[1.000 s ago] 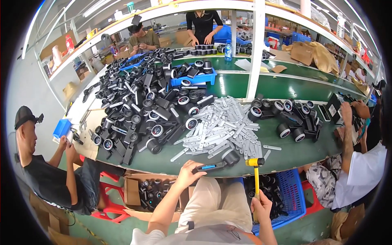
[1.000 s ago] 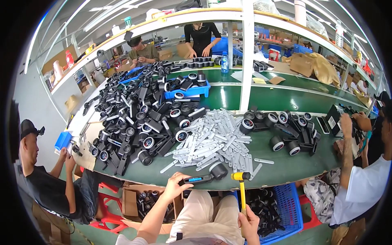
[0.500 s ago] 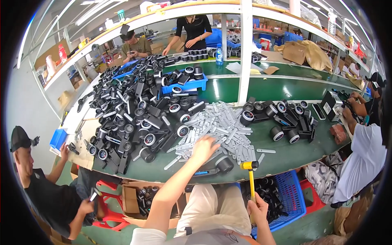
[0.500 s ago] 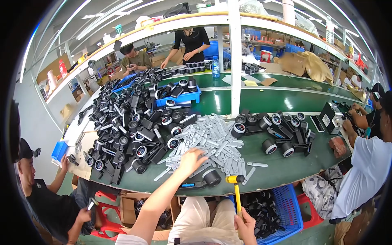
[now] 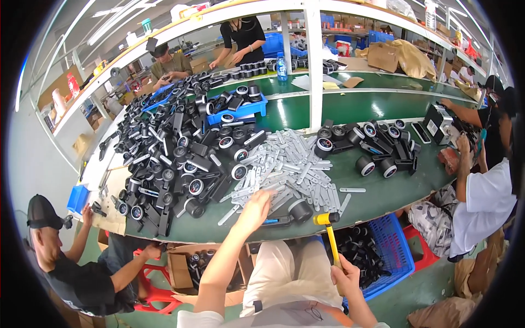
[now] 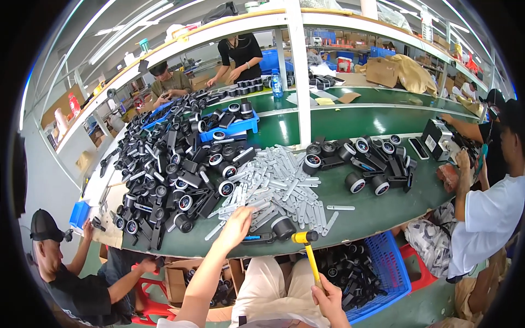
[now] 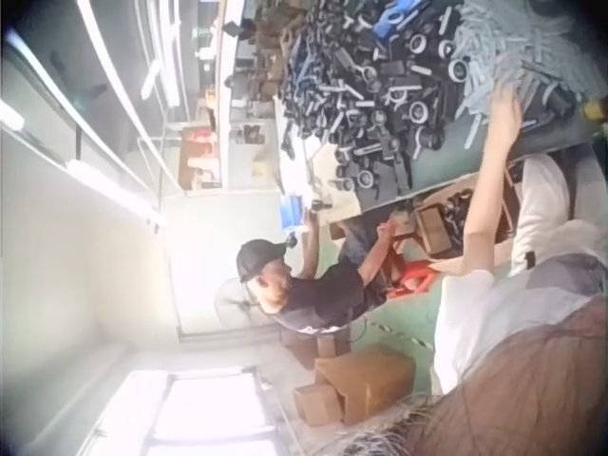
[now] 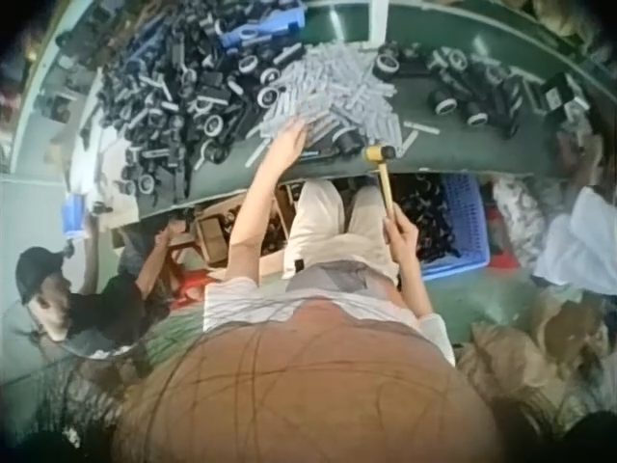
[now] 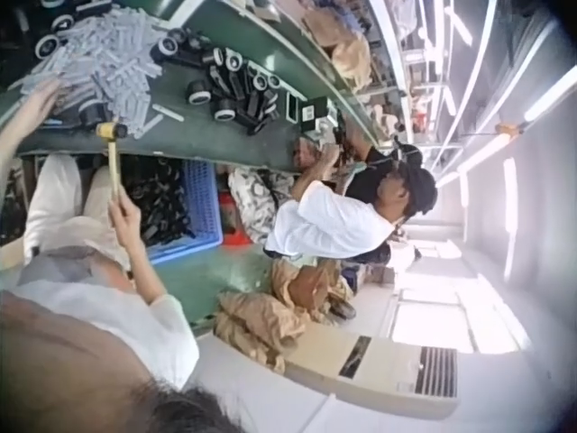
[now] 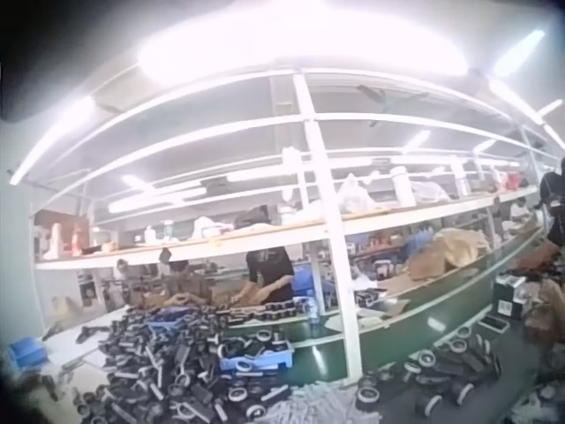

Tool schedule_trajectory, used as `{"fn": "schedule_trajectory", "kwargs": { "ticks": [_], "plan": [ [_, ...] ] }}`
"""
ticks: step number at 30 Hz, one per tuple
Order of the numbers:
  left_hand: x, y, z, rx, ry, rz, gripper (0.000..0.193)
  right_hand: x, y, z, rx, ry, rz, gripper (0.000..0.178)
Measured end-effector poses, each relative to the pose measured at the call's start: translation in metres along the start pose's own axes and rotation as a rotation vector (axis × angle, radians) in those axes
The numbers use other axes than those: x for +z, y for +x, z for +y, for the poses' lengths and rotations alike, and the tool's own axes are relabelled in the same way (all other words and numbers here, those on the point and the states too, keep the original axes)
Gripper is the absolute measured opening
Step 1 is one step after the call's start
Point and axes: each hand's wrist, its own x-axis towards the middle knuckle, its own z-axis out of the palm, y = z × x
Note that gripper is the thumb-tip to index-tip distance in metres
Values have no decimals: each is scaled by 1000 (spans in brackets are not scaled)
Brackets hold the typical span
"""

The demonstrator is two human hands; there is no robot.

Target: The person assembles plastic parts and metal components by hammering them together on a factory production line.

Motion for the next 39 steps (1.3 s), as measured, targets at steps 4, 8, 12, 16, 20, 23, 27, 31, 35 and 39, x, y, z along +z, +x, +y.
{"fn": "schedule_trajectory", "kwargs": {
  "ticks": [4, 8, 12, 16, 20, 23, 27, 31, 35, 39],
  "plan": [
    [-11, -34, 17, 111, 200, -94, 41, 6, -6, 3, -23, -54, -38, 44],
    [8, -44, 13, 126, 219, -1, 39, 16, -7, -4, 48, -52, -70, 44],
    [21, -43, 14, 154, 212, 56, 33, 21, -8, -10, 71, -61, -66, 44],
    [22, -44, 16, 115, 195, 32, 31, 19, -8, -7, 50, -55, -59, 44],
    [22, -41, 20, 115, 257, -4, 28, 18, -8, 0, 31, -34, -43, 46],
    [21, -44, 15, 117, 273, -29, 27, 19, -6, -3, 50, -53, -52, 46],
    [21, -49, 25, 73, 307, -18, 25, 24, 2, -4, 23, -210, -86, 44],
    [23, -47, 12, -63, 202, 0, 24, 35, 18, -11, -236, -506, -63, 43],
    [29, -44, -2, -192, -148, 29, 22, 38, 33, -21, -394, -650, -54, 42],
    [25, -43, 0, -223, -234, 3, 15, 37, 34, -40, -375, -703, -46, 42]
  ]
}}
